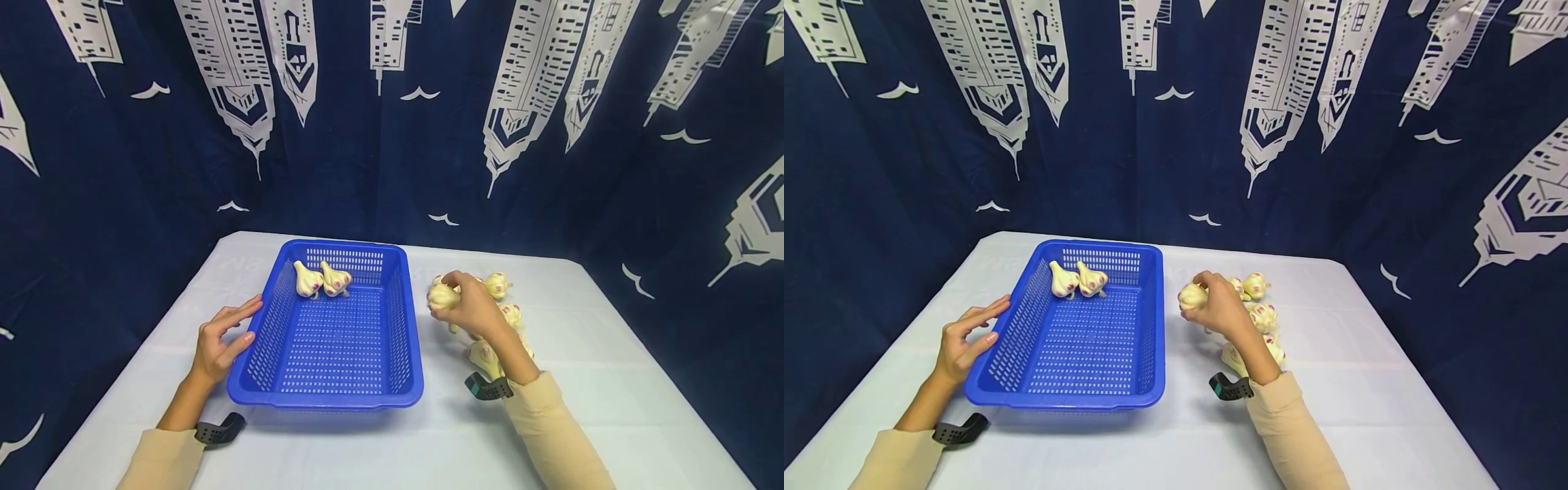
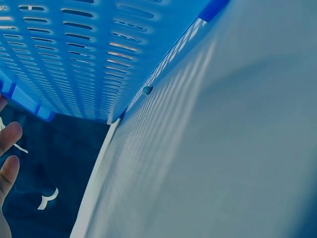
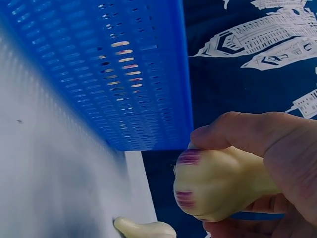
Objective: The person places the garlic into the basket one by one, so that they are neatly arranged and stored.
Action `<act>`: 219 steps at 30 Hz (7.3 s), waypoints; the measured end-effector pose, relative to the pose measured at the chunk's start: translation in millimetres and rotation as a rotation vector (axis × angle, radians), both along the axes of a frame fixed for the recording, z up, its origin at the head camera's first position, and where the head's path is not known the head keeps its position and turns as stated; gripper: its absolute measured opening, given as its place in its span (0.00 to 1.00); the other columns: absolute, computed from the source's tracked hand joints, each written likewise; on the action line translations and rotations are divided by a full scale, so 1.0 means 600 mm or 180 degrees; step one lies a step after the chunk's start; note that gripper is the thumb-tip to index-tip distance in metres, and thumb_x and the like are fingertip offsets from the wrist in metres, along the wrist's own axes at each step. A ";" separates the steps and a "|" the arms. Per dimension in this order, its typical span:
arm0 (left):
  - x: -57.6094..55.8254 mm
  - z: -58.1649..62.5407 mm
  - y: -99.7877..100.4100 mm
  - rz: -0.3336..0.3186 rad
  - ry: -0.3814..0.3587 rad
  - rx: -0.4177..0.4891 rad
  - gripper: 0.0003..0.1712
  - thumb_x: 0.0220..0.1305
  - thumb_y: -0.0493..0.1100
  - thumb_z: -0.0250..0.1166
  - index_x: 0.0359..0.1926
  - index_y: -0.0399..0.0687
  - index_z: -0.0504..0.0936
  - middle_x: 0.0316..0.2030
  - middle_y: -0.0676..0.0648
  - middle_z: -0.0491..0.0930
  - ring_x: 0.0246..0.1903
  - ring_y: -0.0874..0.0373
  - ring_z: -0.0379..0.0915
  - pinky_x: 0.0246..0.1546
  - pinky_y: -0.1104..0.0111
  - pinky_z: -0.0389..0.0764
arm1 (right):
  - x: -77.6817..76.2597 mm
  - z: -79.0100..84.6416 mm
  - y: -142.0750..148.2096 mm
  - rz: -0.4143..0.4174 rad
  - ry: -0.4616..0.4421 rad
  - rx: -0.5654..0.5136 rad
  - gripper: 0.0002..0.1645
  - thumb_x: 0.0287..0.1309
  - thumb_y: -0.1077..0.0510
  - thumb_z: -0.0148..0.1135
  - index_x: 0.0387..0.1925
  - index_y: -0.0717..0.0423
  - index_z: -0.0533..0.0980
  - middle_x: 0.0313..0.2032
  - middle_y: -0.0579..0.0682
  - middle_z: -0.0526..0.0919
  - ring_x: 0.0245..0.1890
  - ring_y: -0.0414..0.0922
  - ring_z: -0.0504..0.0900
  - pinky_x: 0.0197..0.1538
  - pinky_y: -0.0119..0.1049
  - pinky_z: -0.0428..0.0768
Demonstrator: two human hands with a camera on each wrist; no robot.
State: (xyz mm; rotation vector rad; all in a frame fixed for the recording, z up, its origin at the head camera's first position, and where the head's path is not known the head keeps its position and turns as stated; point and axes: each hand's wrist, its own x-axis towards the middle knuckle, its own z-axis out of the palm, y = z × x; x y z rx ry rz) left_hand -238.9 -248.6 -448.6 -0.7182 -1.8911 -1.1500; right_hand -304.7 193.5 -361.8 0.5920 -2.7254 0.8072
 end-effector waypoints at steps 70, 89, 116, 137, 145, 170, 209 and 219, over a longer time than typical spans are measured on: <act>-0.003 -0.004 -0.004 0.0059 -0.0066 -0.0022 0.29 0.42 0.34 0.60 0.50 0.29 0.83 0.53 0.35 0.80 0.38 0.57 0.76 0.37 0.73 0.67 | -0.063 0.086 -0.175 0.0083 -0.0205 -0.0129 0.41 0.44 0.50 0.74 0.59 0.66 0.74 0.52 0.63 0.82 0.40 0.52 0.81 0.38 0.40 0.80; -0.006 -0.005 -0.006 0.0029 0.0037 -0.0067 0.29 0.44 0.35 0.59 0.51 0.30 0.83 0.53 0.34 0.81 0.39 0.63 0.75 0.36 0.74 0.67 | -0.100 0.070 -0.218 0.0002 -0.0526 -0.0013 0.43 0.45 0.49 0.77 0.61 0.64 0.73 0.53 0.61 0.82 0.47 0.53 0.81 0.48 0.43 0.80; -0.004 -0.004 -0.005 0.0031 -0.0040 -0.0028 0.28 0.43 0.34 0.60 0.49 0.28 0.83 0.52 0.34 0.80 0.37 0.52 0.76 0.37 0.73 0.68 | -0.147 0.021 -0.259 -0.0120 -0.0918 0.1329 0.25 0.41 0.53 0.80 0.41 0.61 0.80 0.35 0.53 0.82 0.38 0.49 0.79 0.43 0.41 0.78; -0.008 -0.005 -0.007 0.0080 -0.0026 -0.0048 0.28 0.42 0.34 0.60 0.48 0.26 0.83 0.51 0.31 0.80 0.38 0.53 0.76 0.37 0.73 0.68 | -0.157 -0.004 -0.274 -0.0189 -0.1076 0.1324 0.27 0.40 0.56 0.81 0.41 0.63 0.79 0.37 0.55 0.81 0.38 0.50 0.78 0.47 0.43 0.77; -0.011 -0.008 -0.006 0.0147 -0.0011 -0.0047 0.28 0.40 0.33 0.59 0.47 0.23 0.82 0.50 0.28 0.80 0.36 0.51 0.76 0.37 0.73 0.67 | -0.161 -0.008 -0.274 -0.0134 -0.1071 0.1241 0.26 0.43 0.55 0.79 0.42 0.64 0.78 0.37 0.55 0.81 0.38 0.49 0.77 0.47 0.41 0.77; -0.003 0.002 0.000 0.0168 -0.0019 -0.0064 0.28 0.41 0.33 0.59 0.48 0.26 0.83 0.50 0.30 0.80 0.35 0.47 0.76 0.37 0.74 0.67 | -0.167 -0.004 -0.271 -0.0229 -0.0945 0.1338 0.28 0.43 0.51 0.78 0.41 0.64 0.77 0.35 0.54 0.80 0.36 0.49 0.78 0.42 0.39 0.78; -0.008 -0.010 -0.001 -0.0013 0.0122 0.0031 0.29 0.39 0.31 0.60 0.48 0.26 0.83 0.50 0.30 0.80 0.39 0.62 0.76 0.36 0.74 0.67 | -0.075 0.072 -0.118 -0.0148 -0.0471 0.0293 0.35 0.54 0.45 0.70 0.56 0.65 0.77 0.45 0.60 0.85 0.44 0.55 0.83 0.42 0.44 0.82; -0.003 -0.006 0.000 0.0065 0.0093 -0.0001 0.29 0.40 0.32 0.59 0.49 0.27 0.83 0.51 0.32 0.80 0.40 0.63 0.76 0.37 0.74 0.67 | -0.052 0.059 -0.071 -0.0177 -0.0278 0.0146 0.32 0.54 0.45 0.69 0.55 0.63 0.79 0.42 0.58 0.87 0.41 0.53 0.84 0.44 0.46 0.79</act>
